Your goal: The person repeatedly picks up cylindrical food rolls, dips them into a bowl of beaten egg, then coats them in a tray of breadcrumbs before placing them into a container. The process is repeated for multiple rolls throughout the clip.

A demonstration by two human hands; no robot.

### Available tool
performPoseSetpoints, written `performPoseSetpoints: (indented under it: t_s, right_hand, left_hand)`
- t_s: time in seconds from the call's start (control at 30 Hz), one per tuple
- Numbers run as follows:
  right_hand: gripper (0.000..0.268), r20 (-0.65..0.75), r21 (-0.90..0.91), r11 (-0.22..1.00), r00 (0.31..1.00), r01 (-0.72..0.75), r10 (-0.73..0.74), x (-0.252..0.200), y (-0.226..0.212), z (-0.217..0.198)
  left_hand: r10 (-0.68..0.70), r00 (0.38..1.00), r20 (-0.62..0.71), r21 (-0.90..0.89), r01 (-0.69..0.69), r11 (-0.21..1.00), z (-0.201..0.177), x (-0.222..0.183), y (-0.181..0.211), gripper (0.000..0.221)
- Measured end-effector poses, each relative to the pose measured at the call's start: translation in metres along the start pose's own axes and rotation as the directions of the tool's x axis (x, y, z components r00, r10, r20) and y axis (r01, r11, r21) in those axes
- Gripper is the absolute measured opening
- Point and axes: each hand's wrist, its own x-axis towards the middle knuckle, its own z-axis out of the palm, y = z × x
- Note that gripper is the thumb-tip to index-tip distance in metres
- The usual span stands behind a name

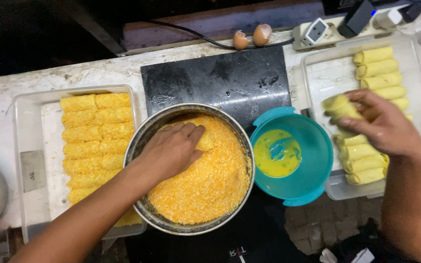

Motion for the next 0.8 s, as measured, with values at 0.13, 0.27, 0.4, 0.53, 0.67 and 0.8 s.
performPoseSetpoints:
  t_s: [0.13,0.27,0.4,0.53,0.67,0.8]
  right_hand:
    - [0.041,0.291,-0.462,0.886,0.95,0.034,0.116,-0.027,-0.031,0.081]
    - [0.044,0.299,-0.699,0.7,0.949,0.147,0.099,-0.023,-0.005,0.131]
    - [0.039,0.3,-0.805,0.574,0.937,0.149,0.178,-0.017,0.007,0.147]
    - [0.051,0.449,-0.725,0.674,0.84,0.142,0.306,-0.019,0.018,0.145]
    - [0.036,0.424,-0.76,0.6,0.89,0.25,0.166,-0.02,0.013,0.133]
    - [0.061,0.18,-0.924,0.376,0.945,0.067,0.274,-0.021,0.016,0.146]
  left_hand:
    - [-0.126,0.984,0.122,-0.129,0.142,0.981,-0.023,-0.002,0.008,0.041]
    - [-0.286,0.95,0.124,-0.325,0.311,0.893,-0.013,-0.002,-0.006,0.067]
    - [-0.217,0.968,0.123,-0.277,0.243,0.93,-0.008,-0.014,0.003,0.038]
    - [-0.232,0.953,0.196,-0.299,0.283,0.911,-0.023,-0.022,0.013,0.02]
    - [-0.192,0.969,0.155,-0.419,0.24,0.876,-0.038,-0.056,0.01,0.072]
    - [-0.41,0.912,-0.029,-0.671,0.286,0.685,-0.068,-0.141,-0.009,0.049]
